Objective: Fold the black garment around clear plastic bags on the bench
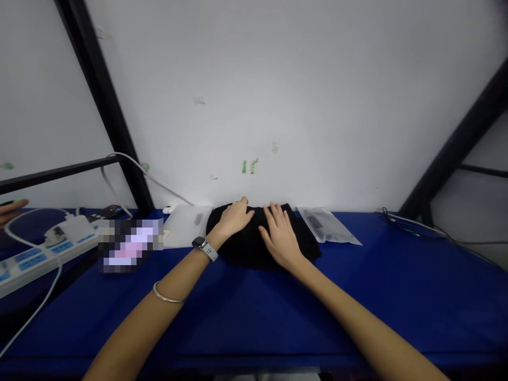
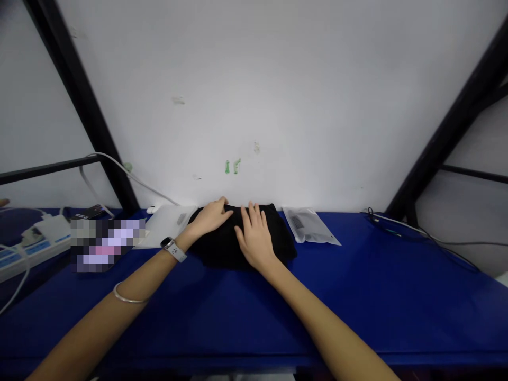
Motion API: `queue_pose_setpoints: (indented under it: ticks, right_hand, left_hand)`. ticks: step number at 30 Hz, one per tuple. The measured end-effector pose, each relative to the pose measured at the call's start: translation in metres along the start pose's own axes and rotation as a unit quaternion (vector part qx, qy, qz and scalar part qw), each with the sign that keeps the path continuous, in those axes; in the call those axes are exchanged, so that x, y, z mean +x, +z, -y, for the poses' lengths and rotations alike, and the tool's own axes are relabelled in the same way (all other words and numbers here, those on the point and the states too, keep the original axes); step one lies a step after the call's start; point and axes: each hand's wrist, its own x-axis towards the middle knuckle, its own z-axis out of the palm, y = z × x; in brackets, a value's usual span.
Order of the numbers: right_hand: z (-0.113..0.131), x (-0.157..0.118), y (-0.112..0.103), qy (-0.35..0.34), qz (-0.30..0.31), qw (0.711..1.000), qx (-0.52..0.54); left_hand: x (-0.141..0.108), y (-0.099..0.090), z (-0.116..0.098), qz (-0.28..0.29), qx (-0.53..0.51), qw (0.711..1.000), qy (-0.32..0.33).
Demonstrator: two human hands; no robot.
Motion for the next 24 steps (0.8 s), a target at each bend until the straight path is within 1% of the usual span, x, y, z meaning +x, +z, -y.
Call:
queue_pose_setpoints:
  ticks: [1,3,5,7,8,11,16,19,22,24]
  right_hand:
    - [-0.001,-0.003,0.004,-0.008,0.037,0.999,-0.029]
    - [-0.004,-0.010,0.013,0.005,0.105,0.992,-0.067]
    - [-0.008,-0.015,0.021,0.027,0.155,0.984,-0.088]
    - [-0.010,-0.018,0.024,0.036,0.182,0.978,-0.099]
    - [-0.010,-0.018,0.024,0.036,0.188,0.976,-0.104]
    - [-0.008,-0.016,0.021,0.034,0.190,0.974,-0.120]
    - [0.001,-0.011,0.012,0.024,0.167,0.976,-0.137]
    - [0.006,-0.012,0.009,0.005,0.163,0.976,-0.148]
    - [0.011,-0.013,0.011,-0.013,0.183,0.973,-0.142]
    - [0.014,-0.014,0.013,-0.026,0.197,0.971,-0.131]
  left_hand:
    - [0.000,0.001,0.006,0.017,0.051,0.998,-0.021]
    - [0.000,0.003,0.015,0.063,0.100,0.991,-0.063]
    - [0.001,0.007,0.019,0.117,0.106,0.983,-0.089]
    - [0.004,0.010,0.022,0.158,0.098,0.979,-0.087]
    - [0.006,0.011,0.023,0.167,0.090,0.979,-0.079]
    - [0.009,0.014,0.023,0.156,0.061,0.985,-0.051]
    - [0.012,0.013,0.022,0.111,0.038,0.992,-0.032]
    - [0.015,0.003,0.026,0.084,0.047,0.995,-0.040]
    - [0.017,-0.010,0.032,0.038,0.076,0.994,-0.063]
    - [0.017,-0.016,0.032,0.010,0.086,0.993,-0.078]
